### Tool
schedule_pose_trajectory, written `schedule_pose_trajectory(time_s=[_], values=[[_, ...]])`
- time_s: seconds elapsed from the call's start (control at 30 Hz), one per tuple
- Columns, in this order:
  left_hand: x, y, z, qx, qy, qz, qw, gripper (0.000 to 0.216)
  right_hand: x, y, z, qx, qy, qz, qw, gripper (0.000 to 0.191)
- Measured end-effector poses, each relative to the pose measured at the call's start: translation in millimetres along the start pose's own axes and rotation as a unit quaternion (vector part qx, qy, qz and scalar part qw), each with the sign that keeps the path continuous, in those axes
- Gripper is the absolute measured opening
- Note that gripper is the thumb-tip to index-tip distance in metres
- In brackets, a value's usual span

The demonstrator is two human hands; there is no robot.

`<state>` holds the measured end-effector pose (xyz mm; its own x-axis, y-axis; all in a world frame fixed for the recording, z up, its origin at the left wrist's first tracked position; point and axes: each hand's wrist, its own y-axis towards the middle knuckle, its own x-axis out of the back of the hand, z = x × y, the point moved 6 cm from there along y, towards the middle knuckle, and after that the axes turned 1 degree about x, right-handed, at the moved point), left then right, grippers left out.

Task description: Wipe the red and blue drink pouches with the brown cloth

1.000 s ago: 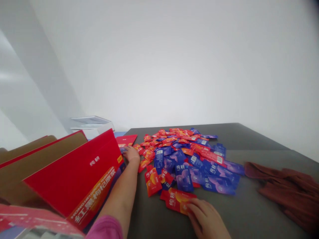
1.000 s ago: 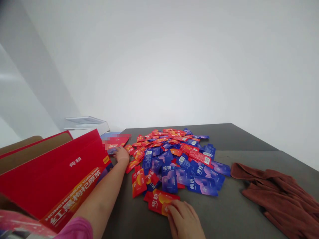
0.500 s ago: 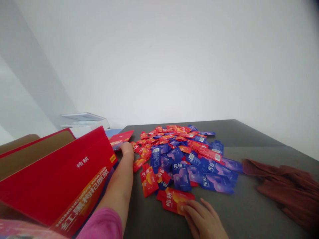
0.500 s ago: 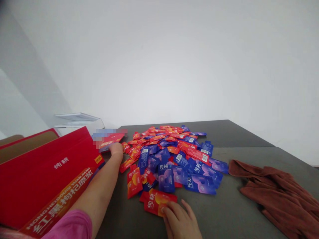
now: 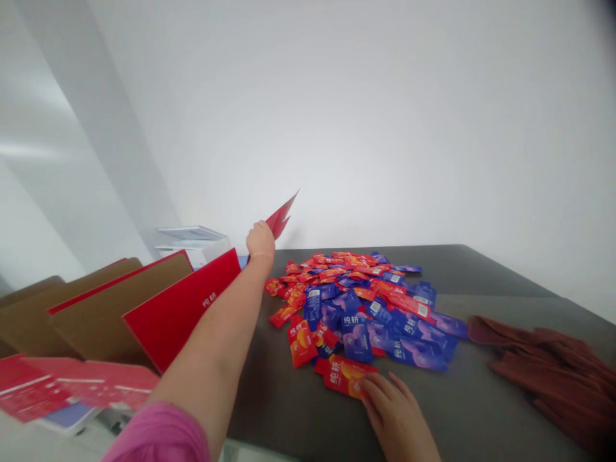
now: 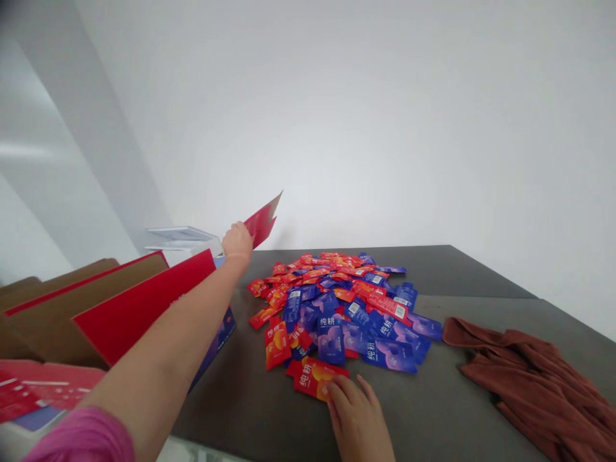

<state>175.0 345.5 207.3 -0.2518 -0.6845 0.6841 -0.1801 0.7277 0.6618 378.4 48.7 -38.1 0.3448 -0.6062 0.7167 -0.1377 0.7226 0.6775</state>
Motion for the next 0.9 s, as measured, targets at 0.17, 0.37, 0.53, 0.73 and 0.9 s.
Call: schedule_pose_trajectory(time_s=[0.17,0.37,0.53,0.73,0.9], values=[[55,-29,-22,-0.012,-0.15,-0.049,0.987,0.027,4,-4,-12,-0.073,0.057,-0.033,0.995,0.042],[88,-144,15,0.016,-0.367,-0.055,0.928,0.026,56,2,-86,-0.363,0.22,-0.166,0.89,0.092],[68,-264,65,0.161,-0.635,0.122,0.745,0.033,107,2,-123,-0.438,0.397,-0.172,0.788,0.097],[77,-304,104,0.15,-0.586,0.22,0.765,0.053,107,-46,-129,-0.502,0.496,-0.075,0.705,0.091],[80,-329,117,0.049,-0.478,0.19,0.856,0.067,62,-63,-102,-0.403,0.473,0.01,0.783,0.086]])
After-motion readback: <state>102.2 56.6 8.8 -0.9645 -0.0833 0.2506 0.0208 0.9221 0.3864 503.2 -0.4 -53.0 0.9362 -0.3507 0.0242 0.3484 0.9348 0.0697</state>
